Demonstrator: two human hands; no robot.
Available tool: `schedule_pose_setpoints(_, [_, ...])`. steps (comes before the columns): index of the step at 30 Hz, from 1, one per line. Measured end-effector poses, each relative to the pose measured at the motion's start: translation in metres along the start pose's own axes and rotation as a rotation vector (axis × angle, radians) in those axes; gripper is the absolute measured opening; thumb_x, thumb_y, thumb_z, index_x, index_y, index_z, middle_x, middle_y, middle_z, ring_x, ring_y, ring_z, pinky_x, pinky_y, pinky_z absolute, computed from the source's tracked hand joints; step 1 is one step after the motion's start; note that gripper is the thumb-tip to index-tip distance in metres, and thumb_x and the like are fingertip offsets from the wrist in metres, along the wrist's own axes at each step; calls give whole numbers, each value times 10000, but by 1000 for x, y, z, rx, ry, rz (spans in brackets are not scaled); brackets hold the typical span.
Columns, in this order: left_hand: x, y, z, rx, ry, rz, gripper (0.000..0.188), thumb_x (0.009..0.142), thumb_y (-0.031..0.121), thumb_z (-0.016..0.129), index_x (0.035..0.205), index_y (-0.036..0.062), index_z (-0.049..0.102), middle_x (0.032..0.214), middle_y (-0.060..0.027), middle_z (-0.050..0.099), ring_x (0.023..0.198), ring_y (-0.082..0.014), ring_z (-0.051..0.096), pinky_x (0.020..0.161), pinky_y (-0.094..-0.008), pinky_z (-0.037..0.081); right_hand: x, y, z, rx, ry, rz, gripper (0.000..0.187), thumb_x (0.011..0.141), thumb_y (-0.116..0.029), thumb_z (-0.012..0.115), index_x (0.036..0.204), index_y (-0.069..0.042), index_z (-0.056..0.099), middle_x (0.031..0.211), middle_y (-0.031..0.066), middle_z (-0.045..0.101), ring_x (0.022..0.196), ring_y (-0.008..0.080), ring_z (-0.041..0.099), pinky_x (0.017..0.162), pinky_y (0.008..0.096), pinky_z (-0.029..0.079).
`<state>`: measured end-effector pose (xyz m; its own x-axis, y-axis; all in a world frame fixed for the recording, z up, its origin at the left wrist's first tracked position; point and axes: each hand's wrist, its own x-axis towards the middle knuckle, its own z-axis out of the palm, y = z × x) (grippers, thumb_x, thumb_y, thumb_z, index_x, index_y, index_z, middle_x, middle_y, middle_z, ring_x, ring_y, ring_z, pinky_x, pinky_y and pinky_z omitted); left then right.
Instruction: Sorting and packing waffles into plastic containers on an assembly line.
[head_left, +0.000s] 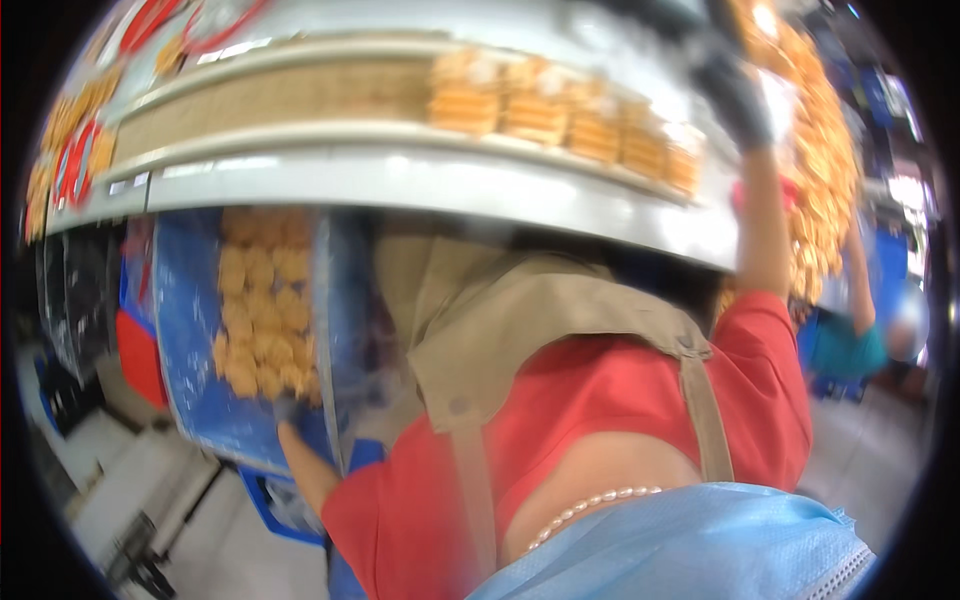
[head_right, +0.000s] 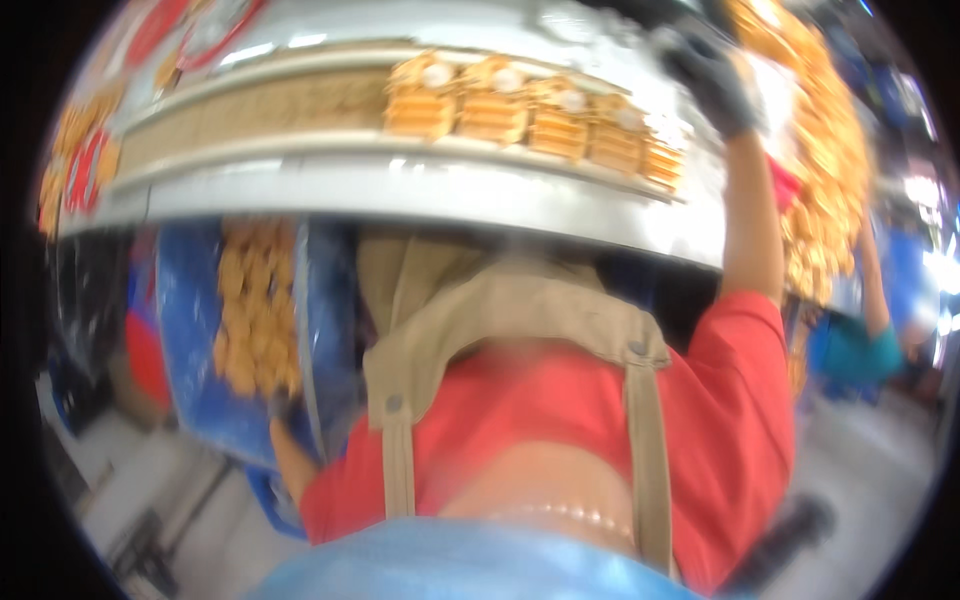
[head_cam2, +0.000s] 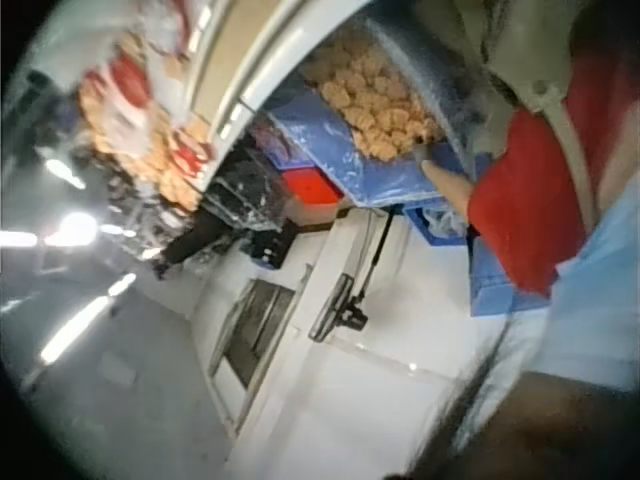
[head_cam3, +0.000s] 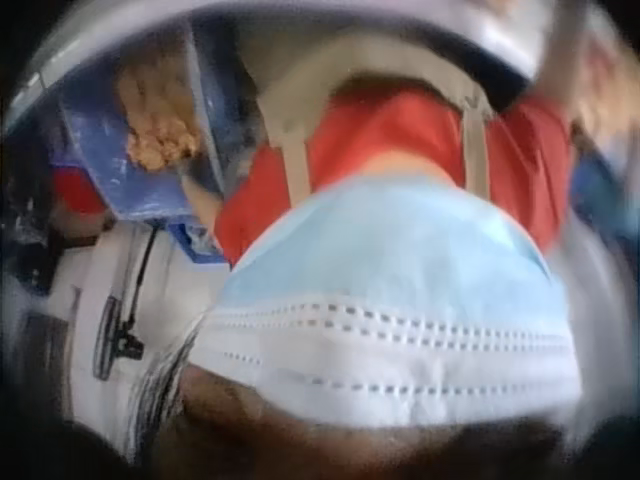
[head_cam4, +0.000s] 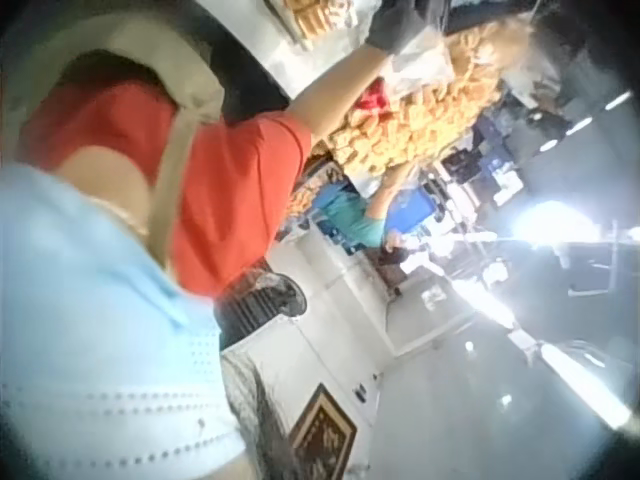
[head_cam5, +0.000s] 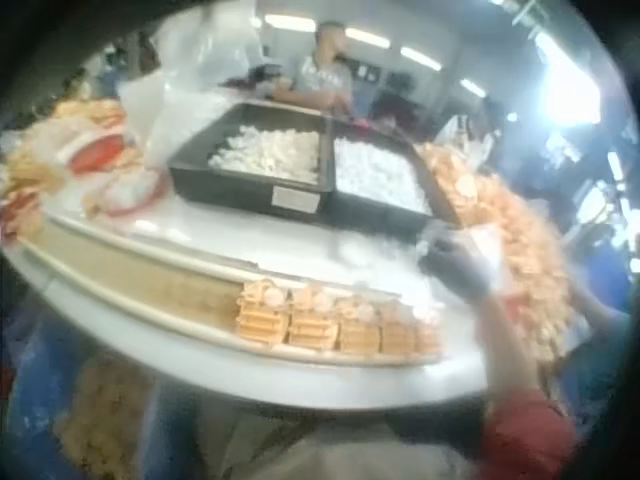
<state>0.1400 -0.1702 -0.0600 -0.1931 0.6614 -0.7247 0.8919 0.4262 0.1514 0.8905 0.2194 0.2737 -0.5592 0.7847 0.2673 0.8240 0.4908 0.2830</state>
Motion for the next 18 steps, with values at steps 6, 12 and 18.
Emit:
schedule_pose_setpoints(6, [-41, -29, -60, -611, 176, -126, 334, 720, 128, 616, 1026, 26, 531, 870, -103, 588, 773, -200, 580, 656, -267, 457, 45, -34, 4, 745, 42, 276, 212, 801, -153, 596, 992, -62, 589, 850, 33, 573, 697, 143, 547, 620, 265, 466])
schedule_pose_setpoints(12, [-33, 80, -139, -984, 754, 245, 391, 817, 63, 529, 1189, 19, 419, 1093, -138, 500, 984, -201, 508, 782, -285, 449, 69, -35, 29, 733, 265, 108, 190, 820, -210, 520, 858, -47, 611, 785, 129, 610, 720, 230, 586, 652, 342, 466])
schedule_pose_setpoints(18, [-25, 212, -182, -1407, 509, 534, 454, 810, 85, 521, 1230, 1, 369, 1155, -127, 460, 1029, -233, 494, 858, -330, 430, 104, -34, 49, 34, -178, 166, 81, 767, -90, 491, 739, -70, 564, 720, 105, 580, 690, 268, 587, 568, 380, 461])
